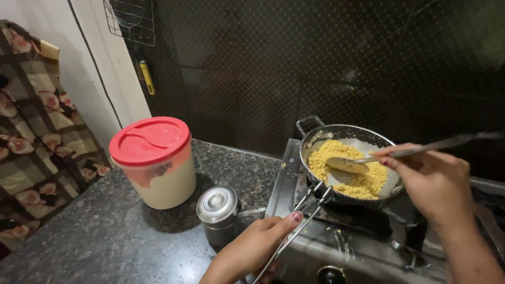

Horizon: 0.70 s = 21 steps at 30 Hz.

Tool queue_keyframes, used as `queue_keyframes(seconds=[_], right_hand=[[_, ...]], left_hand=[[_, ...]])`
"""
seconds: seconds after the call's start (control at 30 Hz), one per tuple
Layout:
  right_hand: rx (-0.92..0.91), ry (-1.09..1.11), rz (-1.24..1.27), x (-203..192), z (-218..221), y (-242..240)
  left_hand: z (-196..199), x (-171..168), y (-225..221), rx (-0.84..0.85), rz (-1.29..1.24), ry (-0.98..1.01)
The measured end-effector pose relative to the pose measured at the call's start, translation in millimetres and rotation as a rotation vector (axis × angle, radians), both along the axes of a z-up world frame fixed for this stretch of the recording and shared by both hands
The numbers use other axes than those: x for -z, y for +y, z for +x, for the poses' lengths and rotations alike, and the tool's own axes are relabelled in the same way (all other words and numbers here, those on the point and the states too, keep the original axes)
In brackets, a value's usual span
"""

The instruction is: The person stirs a yellow mixture in a pan on a stove using a spoon while holding the pan handle with a pair of tongs, then briefly sets down the spoon to place a small metal container on the counter.

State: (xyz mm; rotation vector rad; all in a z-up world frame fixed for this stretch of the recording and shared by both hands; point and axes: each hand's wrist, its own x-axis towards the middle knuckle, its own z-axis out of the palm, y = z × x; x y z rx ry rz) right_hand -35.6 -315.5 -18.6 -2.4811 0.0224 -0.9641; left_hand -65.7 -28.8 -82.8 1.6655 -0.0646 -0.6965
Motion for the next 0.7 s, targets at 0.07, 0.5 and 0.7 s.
queue_keyframes(seconds=[0.07, 0.5, 0.7], right_hand=[[-0.035, -0.085, 0.006, -6, 1, 1], [0.059, 0.267, 0.026, -18, -12, 10], [-0.123, 0.362, 0.228, -8, -15, -45]], left_hand=[[5, 13, -2, -0.018, -0.007, -0.041], [-1, 4, -3, -0.070, 0.062, -0.083], [2, 20, -5, -0.057, -0.061, -0.078]])
